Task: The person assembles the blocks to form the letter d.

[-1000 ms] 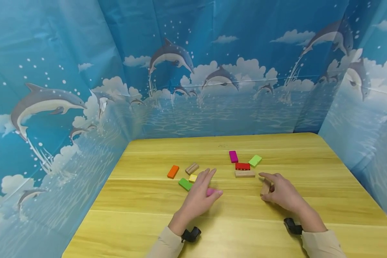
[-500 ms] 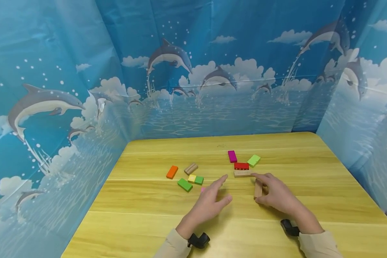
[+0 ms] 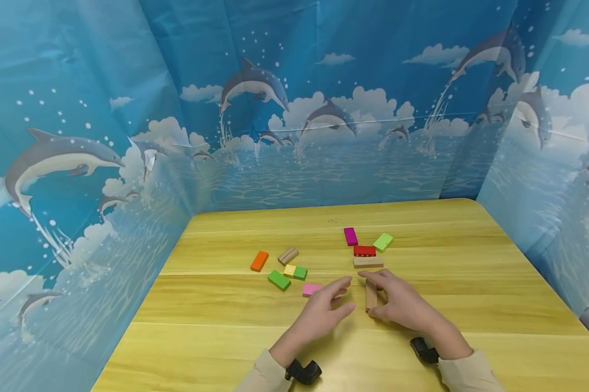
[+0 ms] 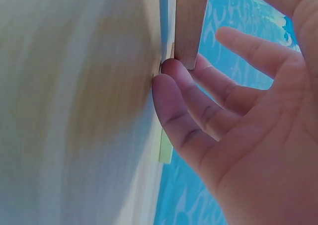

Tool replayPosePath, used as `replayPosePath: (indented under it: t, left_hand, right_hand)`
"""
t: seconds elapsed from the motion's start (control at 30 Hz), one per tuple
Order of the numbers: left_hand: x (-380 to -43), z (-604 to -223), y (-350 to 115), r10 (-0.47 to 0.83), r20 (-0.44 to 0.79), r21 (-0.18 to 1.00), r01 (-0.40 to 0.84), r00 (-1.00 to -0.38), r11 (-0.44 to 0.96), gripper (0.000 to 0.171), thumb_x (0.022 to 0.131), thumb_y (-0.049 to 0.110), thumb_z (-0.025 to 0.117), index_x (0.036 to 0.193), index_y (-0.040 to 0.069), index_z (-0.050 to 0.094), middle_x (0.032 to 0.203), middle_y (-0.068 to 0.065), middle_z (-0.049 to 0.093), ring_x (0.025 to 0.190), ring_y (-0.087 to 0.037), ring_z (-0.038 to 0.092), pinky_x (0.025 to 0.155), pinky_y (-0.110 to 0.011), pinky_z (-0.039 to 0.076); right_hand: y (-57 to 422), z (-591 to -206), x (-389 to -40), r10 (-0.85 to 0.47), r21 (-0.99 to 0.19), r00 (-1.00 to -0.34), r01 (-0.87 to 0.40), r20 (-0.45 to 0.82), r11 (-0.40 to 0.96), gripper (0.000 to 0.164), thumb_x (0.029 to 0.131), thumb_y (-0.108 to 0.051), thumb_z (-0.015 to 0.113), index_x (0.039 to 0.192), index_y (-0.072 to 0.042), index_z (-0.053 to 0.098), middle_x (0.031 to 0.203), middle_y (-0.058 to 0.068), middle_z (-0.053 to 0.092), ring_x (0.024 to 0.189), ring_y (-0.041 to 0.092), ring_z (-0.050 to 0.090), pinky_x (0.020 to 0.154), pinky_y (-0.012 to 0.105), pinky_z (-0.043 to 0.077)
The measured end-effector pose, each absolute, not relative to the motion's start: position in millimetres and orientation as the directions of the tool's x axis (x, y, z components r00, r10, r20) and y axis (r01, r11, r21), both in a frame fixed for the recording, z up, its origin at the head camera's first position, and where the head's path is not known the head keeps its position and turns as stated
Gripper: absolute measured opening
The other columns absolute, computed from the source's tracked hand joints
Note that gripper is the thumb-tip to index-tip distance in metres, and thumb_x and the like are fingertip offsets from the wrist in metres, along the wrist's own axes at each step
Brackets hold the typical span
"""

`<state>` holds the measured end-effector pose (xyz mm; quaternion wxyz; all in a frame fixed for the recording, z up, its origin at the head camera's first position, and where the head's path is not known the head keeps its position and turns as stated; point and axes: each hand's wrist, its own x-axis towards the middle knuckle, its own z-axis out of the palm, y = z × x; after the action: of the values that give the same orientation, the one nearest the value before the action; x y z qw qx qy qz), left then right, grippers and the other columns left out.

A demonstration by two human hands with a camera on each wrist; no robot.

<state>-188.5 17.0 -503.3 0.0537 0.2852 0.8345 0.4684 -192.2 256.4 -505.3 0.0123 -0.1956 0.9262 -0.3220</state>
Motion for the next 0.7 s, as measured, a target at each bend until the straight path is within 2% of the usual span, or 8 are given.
replayPosePath:
  t: [0.17,0.37,0.7]
  left_hand:
    - [-187,-506,20,0.526,0.182,0.756,0.461,-0.831,0.466,0.048,0.099,0.027,0.067,0.145,0.016,0.056,0.141,0.004,0.057,0.125,-0.013,0.056,0.1,-0.028,0.046]
    - [-186,-508,20,0.544,0.223,0.625,0.547,-0.809,0.557,0.033,0.096,0.021,0.07,0.128,0.015,0.071,0.138,0.004,0.06,0.128,-0.013,0.053,0.105,-0.032,0.043]
    - [-186,-514,15,0.628,0.271,0.382,0.681,-0.729,0.625,0.039,0.093,0.023,0.074,0.131,0.016,0.069,0.141,0.006,0.057,0.127,-0.009,0.054,0.104,-0.026,0.041]
  right_hand:
    - [250,-506,-189,-0.388,-0.607,-0.915,-0.369,0.107,0.704,0.083,0.075,-0.024,0.09,0.149,-0.02,0.052,0.125,0.001,0.057,0.101,0.019,0.055,0.076,0.037,0.047]
    - [239,-507,-185,-0.448,-0.591,-0.886,-0.427,0.121,0.685,0.082,0.077,-0.027,0.089,0.149,-0.019,0.051,0.13,-0.001,0.057,0.111,0.02,0.057,0.085,0.046,0.05]
    - [228,-509,-180,-0.482,-0.589,-0.867,-0.456,0.126,0.667,0.085,0.076,-0.021,0.089,0.151,-0.017,0.048,0.14,0.005,0.053,0.125,0.035,0.051,0.095,0.058,0.045]
